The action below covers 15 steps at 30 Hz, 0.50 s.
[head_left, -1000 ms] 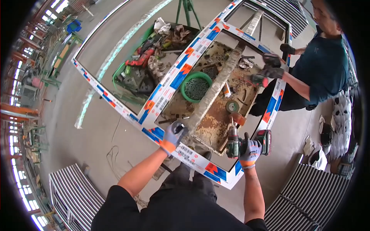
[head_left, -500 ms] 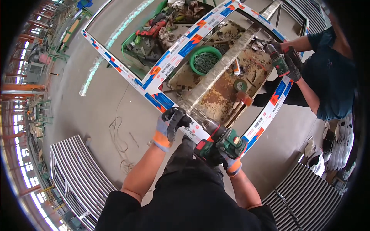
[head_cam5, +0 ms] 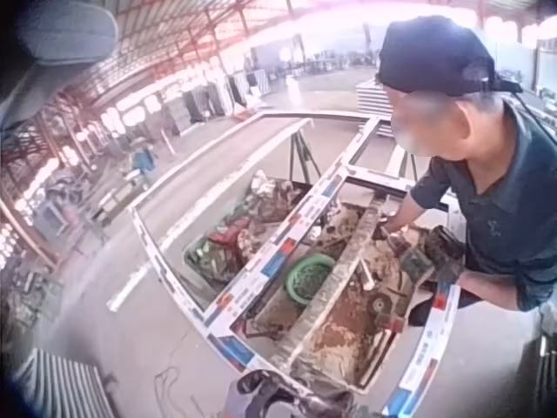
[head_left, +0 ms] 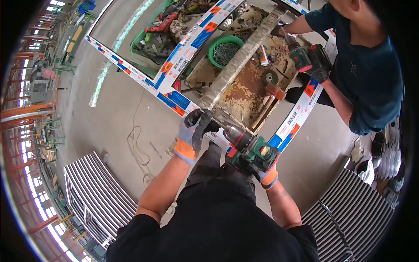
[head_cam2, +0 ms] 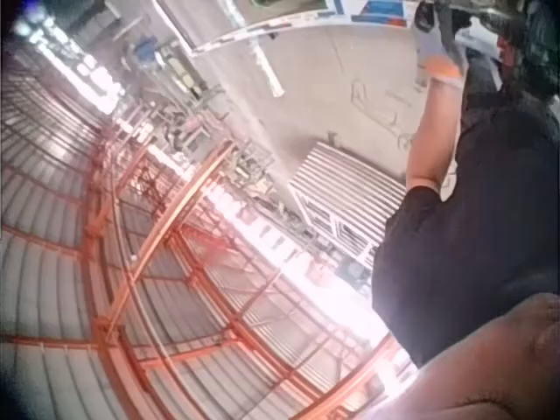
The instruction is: Assemble a large metal frame by applying sealant, fitting components with a mallet, and securing them with a power drill.
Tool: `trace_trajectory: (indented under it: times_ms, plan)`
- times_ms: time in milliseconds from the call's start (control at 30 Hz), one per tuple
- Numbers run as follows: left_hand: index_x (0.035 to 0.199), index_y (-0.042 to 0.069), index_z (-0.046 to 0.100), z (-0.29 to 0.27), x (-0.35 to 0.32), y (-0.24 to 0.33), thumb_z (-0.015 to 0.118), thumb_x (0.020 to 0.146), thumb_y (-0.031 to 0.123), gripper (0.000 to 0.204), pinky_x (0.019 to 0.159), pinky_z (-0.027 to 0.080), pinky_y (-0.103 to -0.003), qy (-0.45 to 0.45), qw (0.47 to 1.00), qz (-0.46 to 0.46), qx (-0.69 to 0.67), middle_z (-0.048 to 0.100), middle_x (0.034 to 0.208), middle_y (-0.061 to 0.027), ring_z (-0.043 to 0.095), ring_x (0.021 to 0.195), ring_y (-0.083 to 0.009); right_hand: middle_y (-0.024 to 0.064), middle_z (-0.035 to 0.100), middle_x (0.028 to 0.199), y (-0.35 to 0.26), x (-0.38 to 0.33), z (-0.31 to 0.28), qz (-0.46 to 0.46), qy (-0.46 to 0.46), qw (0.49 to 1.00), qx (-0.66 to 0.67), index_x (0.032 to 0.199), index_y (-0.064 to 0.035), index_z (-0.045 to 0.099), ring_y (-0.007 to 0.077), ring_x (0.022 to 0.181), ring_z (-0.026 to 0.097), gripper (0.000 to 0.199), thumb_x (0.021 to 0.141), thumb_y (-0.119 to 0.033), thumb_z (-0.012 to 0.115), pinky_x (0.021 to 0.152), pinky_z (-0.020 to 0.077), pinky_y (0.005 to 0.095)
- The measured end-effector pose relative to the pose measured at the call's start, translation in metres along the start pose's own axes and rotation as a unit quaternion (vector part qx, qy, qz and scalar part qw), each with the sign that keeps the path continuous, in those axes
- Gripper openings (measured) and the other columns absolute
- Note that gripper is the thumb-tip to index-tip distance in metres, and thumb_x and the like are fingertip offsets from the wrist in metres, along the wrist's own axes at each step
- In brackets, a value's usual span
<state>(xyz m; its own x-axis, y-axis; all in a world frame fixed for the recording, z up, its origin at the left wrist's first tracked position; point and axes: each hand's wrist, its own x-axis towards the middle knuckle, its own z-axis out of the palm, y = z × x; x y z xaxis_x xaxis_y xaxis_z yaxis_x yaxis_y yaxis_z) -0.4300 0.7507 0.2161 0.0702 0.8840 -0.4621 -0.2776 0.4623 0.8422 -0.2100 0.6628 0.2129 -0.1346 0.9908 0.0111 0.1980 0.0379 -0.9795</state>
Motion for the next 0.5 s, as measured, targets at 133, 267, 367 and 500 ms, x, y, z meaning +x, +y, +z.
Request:
trace_trajectory:
  times_ms: [133, 267, 367, 500]
  plan:
    - [0.102, -0.003, 0.059, -0.013, 0.003, 0.003, 0.063, 0.092, 0.026, 0.03, 0.076, 0.056, -0.033, -0.042, 0.999, -0.007, 0.018, 0.065, 0.091, -0.0114, 0.067, 0.085, -0.0216, 0.0064, 0.063, 0.093, -0.001, 0.01, 0.005, -0.03, 0.01, 0.999, -0.018, 0.097, -0.0108, 0.067, 0.0276, 0.08, 0.064, 0.024, 0.074, -0.013, 0.071, 0.071, 0.0517, 0.0357]
    - [0.103, -0.001, 0.059, -0.014, 0.002, 0.002, 0.061, 0.093, 0.023, 0.026, 0.077, 0.056, -0.034, -0.036, 0.998, -0.001, 0.055, 0.065, 0.091, -0.0111, 0.067, 0.083, -0.0217, 0.0086, 0.064, 0.092, 0.002, 0.012, 0.003, -0.164, -0.01, 0.969, -0.186, 0.1, -0.0055, 0.066, 0.0271, 0.08, 0.064, 0.023, 0.08, -0.015, 0.069, 0.073, 0.0511, 0.0359]
    - [0.102, -0.002, 0.062, -0.023, 0.009, 0.006, 0.062, 0.093, 0.022, 0.025, 0.076, 0.056, -0.033, -0.042, 0.997, -0.02, 0.056, 0.067, 0.087, -0.0106, 0.067, 0.081, -0.0206, 0.0093, 0.064, 0.096, 0.012, 0.015, 0.011, -0.027, 0.039, 0.998, -0.032, 0.103, -0.0054, 0.065, 0.0239, 0.085, 0.064, 0.022, 0.083, -0.014, 0.066, 0.074, 0.0505, 0.0344]
    - [0.1, -0.002, 0.065, -0.099, 0.099, -0.006, 0.063, 0.092, 0.018, 0.022, 0.073, 0.054, -0.028, 0.043, 0.987, 0.102, 0.12, 0.068, 0.085, -0.0094, 0.066, 0.078, -0.0167, 0.0055, 0.064, 0.084, 0.014, 0.045, 0.03, -0.02, 0.186, 0.982, -0.017, 0.092, -0.0038, 0.065, 0.0198, 0.078, 0.063, 0.01, 0.085, -0.01, 0.061, 0.072, 0.0502, 0.0319]
